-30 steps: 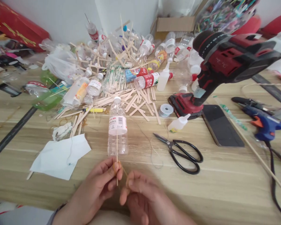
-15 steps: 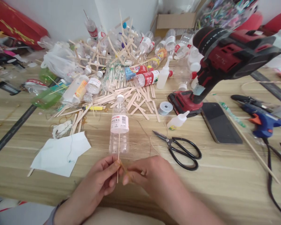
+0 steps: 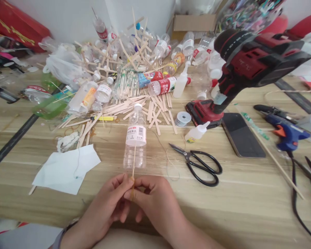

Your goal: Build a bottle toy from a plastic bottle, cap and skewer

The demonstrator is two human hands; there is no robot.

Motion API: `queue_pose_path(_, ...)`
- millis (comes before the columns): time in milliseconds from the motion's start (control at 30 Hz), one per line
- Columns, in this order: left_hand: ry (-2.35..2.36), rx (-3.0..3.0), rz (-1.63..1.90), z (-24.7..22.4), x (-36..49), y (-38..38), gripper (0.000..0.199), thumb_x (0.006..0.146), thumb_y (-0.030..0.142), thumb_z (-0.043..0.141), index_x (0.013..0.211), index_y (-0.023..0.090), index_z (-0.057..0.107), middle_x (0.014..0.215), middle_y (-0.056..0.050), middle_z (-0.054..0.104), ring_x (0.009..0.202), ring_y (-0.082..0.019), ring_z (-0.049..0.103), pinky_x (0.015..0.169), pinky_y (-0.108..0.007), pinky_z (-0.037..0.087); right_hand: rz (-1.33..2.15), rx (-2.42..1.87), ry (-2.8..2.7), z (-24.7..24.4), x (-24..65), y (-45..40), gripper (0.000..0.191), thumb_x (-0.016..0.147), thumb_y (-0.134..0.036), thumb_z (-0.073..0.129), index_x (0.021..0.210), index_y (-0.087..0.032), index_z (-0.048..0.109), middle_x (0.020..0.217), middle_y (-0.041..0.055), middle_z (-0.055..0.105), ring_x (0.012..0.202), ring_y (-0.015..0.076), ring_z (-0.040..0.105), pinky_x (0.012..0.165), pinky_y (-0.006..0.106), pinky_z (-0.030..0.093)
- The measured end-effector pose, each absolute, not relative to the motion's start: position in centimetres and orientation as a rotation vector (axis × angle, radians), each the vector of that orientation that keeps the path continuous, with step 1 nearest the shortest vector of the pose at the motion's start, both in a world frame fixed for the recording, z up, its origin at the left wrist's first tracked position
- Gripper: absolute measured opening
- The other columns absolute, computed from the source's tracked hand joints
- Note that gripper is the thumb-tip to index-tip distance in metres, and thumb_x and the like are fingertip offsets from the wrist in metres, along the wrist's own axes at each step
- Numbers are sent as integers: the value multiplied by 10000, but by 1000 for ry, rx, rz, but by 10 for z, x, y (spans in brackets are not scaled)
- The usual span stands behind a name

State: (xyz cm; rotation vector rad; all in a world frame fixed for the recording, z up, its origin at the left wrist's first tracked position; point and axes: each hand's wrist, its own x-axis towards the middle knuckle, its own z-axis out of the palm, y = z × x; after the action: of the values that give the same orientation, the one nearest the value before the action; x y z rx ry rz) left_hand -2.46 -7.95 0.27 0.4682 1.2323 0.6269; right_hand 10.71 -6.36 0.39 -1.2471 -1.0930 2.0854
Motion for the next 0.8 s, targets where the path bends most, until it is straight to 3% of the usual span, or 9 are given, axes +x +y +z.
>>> queue_pose_path(233, 1232, 571, 624, 8, -33, -89, 337, 842, 515, 521, 747, 219, 392, 366, 97, 458, 280, -43, 355, 330, -148, 147, 1937, -1577, -977, 6, 104, -65, 386, 666, -483, 725, 562, -179, 512, 438, -85, 499, 256, 24, 352, 250, 144, 218)
queue_pose_path(333, 1232, 633, 599, 16, -40, -92, 340, 822, 487, 571, 770, 220, 367, 528, 73, 586, 294, -22, 359, 337, -150, 146, 1942, -1553, -931, 8, 106, -63, 395, 700, -508, 688, 581, -188, 489, 449, -69, 550, 250, 14, 299, 246, 147, 187)
queue_pose_path(433, 1253, 657, 601, 26, -46, -94, 374, 791, 516, 602, 772, 215, 380, 693, 30, 644, 320, -8, 355, 347, -162, 142, 1955, -1485, -880, 5, 110, -64, 411, 704, -541, 684, 622, -181, 503, 542, -34, 633, 253, 24, 383, 264, 155, 219)
queue_pose_path(567, 1310, 674, 702, 36, -52, -93, 349, 739, 456, 687, 719, 202, 448, 557, 84, 466, 387, -15, 240, 395, -182, 163, 1985, -1358, -787, 2, 111, -66, 417, 706, -531, 713, 640, -171, 512, 560, -21, 652, 369, 78, 575, 397, 177, 408)
queue_pose_path(700, 1400, 875, 992, 42, -54, -92, 316, 683, 384, 756, 638, 203, 501, 624, 27, 489, 609, -105, 465, 568, -222, 370, 2007, -1304, -695, 1, 110, -68, 426, 689, -520, 746, 647, -169, 508, 560, -17, 658, 422, 96, 618, 439, 189, 450)
queue_pose_path(800, 1280, 955, 1074, 48, -57, -91, 271, 697, 384, 748, 662, 229, 528, 586, 17, 478, 713, -171, 534, 669, -275, 422, 2015, -1292, -676, 0, 109, -70, 430, 683, -518, 757, 647, -166, 512, 560, -20, 656, 430, 98, 626, 440, 191, 455)
